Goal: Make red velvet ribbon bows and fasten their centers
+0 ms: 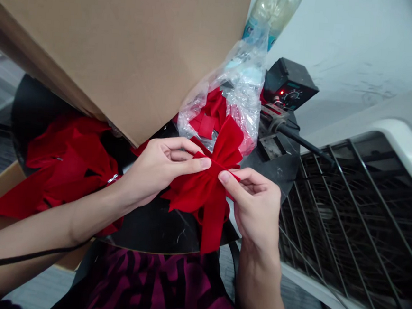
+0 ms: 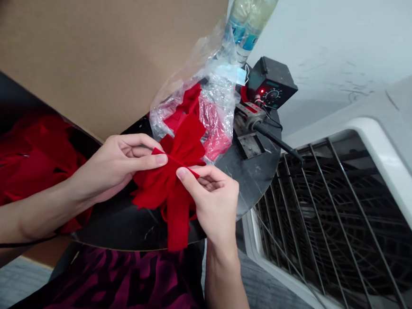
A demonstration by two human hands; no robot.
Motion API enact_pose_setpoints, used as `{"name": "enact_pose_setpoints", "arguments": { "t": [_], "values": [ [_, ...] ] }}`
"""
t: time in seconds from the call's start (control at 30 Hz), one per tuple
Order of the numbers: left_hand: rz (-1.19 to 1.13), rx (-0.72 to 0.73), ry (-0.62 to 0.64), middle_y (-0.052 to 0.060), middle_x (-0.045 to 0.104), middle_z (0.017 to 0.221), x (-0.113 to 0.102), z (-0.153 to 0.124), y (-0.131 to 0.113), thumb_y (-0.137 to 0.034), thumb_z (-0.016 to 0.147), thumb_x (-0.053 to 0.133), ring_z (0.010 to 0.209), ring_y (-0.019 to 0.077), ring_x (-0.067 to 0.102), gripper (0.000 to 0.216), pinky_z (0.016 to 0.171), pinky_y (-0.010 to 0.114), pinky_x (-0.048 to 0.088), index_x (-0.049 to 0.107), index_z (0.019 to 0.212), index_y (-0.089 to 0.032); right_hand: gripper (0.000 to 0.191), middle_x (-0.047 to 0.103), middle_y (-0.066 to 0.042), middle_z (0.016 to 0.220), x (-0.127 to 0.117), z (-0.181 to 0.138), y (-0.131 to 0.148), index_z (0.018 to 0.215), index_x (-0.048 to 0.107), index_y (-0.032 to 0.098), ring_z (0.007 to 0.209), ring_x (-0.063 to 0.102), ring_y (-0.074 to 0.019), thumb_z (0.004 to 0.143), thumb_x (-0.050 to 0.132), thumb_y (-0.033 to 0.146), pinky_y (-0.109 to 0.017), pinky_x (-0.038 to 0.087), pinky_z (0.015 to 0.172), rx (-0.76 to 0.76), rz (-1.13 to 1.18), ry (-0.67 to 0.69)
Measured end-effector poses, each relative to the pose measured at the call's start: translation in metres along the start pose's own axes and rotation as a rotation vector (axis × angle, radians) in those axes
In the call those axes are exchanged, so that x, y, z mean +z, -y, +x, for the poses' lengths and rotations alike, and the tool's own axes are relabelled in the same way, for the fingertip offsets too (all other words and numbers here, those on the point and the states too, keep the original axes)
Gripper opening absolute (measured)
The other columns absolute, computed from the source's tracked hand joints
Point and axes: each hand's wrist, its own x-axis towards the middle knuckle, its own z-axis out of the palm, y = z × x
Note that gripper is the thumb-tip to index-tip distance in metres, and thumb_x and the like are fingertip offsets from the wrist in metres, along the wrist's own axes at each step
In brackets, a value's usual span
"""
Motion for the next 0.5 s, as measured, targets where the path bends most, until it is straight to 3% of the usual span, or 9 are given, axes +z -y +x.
{"name": "enact_pose_setpoints", "arguments": {
  "t": [0.13,0.33,0.43,0.5],
  "values": [
    [-0.045,-0.092,0.08,0.0,0.08,0.076,-0.0031,0.0034,-0.0012,-0.016,0.074,0.092,0.07,0.0125,0.074,0.019,0.071,0.02,0.057,0.079,0.088,-0.019,0.022,0.078,-0.001,0.076,-0.005,0.0024,-0.0022,0.078,0.08,0.021,0.064,0.07,-0.0141,0.073,0.094,0.036,-0.027,0.059,0.064,0.003,-0.028,0.005],
    [-0.143,-0.173,0.21,-0.007,0.067,0.058,-0.0069,0.0071,-0.007,-0.011,0.074,0.092,0.054,0.0062,0.06,0.027,0.061,0.014,0.05,0.069,0.087,-0.021,0.017,0.075,0.002,0.07,-0.0103,-0.0002,-0.0033,0.077,0.079,0.024,0.059,0.064,-0.0113,0.076,0.093,0.033,-0.024,0.054,0.059,-0.054,0.017,0.112],
    [-0.121,-0.194,0.239,-0.006,0.068,0.061,-0.0087,0.0081,-0.0047,-0.007,0.067,0.095,0.054,0.0057,0.058,0.035,0.057,0.014,0.046,0.064,0.078,-0.019,0.02,0.074,0.001,0.07,-0.0106,-0.0012,-0.0012,0.077,0.078,0.023,0.059,0.065,-0.0128,0.077,0.092,0.037,-0.026,0.055,0.058,-0.085,-0.037,0.137],
    [-0.066,-0.153,0.234,-0.004,0.071,0.067,-0.0099,0.0091,-0.002,-0.008,0.065,0.096,0.059,0.0065,0.061,0.03,0.061,0.015,0.048,0.07,0.076,-0.018,0.02,0.074,0.001,0.07,-0.0098,-0.0009,0.0019,0.077,0.077,0.023,0.061,0.067,-0.014,0.077,0.092,0.036,-0.027,0.056,0.059,-0.119,-0.074,0.134]
  ]
}}
